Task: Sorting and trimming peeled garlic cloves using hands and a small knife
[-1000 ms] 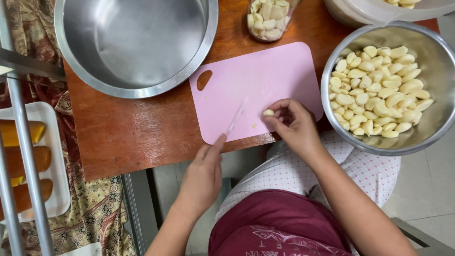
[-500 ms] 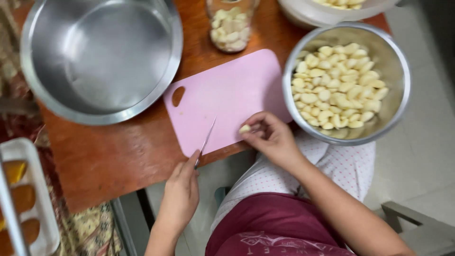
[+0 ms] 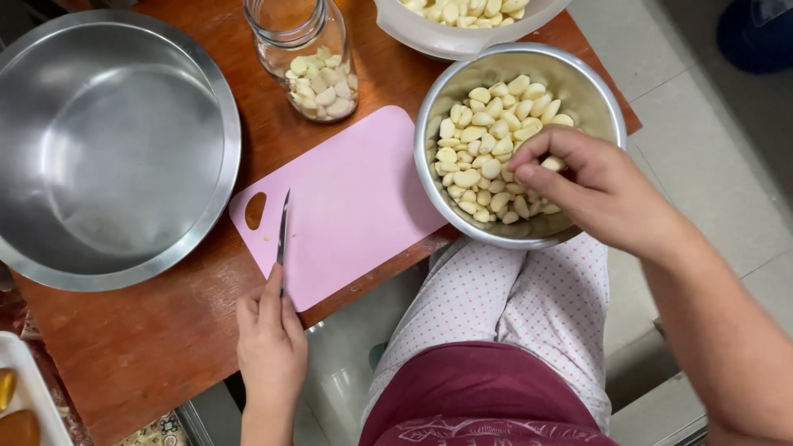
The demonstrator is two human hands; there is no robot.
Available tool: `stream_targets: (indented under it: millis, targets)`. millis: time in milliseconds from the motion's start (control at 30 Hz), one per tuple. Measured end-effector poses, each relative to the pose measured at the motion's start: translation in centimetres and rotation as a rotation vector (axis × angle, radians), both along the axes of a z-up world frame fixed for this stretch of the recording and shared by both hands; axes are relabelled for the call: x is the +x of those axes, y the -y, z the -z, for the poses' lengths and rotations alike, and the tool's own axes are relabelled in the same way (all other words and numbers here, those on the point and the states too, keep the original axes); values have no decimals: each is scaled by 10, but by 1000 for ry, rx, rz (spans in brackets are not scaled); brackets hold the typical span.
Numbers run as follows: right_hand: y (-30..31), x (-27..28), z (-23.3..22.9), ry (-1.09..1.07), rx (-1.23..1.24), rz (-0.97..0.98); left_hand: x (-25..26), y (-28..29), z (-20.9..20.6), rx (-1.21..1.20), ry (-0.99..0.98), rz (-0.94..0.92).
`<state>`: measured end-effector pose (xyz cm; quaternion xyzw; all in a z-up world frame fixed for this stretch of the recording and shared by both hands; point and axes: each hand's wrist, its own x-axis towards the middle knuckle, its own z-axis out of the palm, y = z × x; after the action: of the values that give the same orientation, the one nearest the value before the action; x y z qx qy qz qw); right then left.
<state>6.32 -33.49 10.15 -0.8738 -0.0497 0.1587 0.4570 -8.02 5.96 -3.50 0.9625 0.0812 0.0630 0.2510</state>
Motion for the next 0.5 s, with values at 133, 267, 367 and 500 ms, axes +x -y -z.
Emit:
stream_targets:
  millis: [133,267,367,500]
  targets:
    - [4,5,14,112,-436,-339,21,4,12,123,105,66]
    - [5,6,32,309,-759,-428,36,11,25,174,256,129]
    - [-1,6,36,423,-863,-449,40,7,41,200,259,86]
    - [1,4,38,528,-909,-457,43,4,47,225,230,14]
